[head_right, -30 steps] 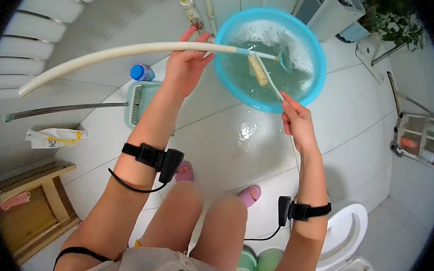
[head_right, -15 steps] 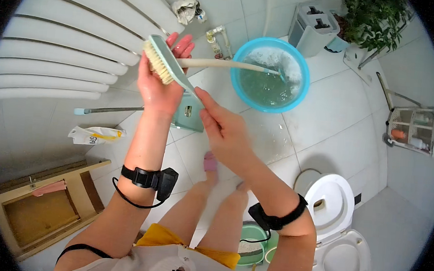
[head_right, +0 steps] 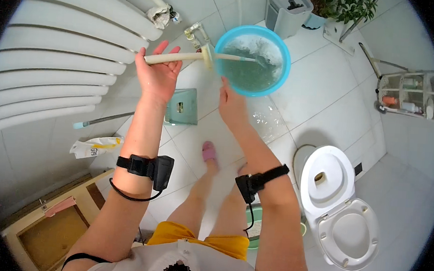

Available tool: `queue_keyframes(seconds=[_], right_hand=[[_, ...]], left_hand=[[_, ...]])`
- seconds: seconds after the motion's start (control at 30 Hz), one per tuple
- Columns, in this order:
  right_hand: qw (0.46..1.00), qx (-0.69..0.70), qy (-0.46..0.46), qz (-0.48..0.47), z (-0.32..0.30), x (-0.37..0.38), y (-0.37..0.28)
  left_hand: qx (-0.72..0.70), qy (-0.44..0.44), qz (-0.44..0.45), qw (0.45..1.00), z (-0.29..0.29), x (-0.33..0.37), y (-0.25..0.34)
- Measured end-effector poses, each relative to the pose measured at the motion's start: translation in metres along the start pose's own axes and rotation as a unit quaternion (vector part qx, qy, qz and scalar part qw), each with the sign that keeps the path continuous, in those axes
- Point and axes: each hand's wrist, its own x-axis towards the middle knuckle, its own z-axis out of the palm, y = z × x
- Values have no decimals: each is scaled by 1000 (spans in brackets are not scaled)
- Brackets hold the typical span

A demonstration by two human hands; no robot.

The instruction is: Cleaning a dustpan and a small brush in a basin of soapy water.

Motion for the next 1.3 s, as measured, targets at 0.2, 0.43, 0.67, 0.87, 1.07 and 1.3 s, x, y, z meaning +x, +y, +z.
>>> queue_keyframes(seconds=[0.2, 0.43, 0.67, 0.87, 1.07, 1.3], right_hand=[[996, 58, -67, -19, 14, -2, 15], [982, 67, -173, -31, 7, -1, -8], [979, -103, -95, 150, -35, 7, 33], [992, -5, -51, 119, -51, -2, -3], [980, 61, -104, 156, -48, -13, -36], [979, 88, -131, 132, -4, -52, -62]], left_hand=[[-77, -18, -23, 997, -27, 18, 7], [-205, -94, -229, 947, -74, 15, 34], [-26, -107, -335, 936, -64, -19, 44], [348, -170, -257, 886, -17, -59, 105], [757, -318, 101, 562, -26, -59, 110], [330, -96, -106, 933, -97, 0, 46]])
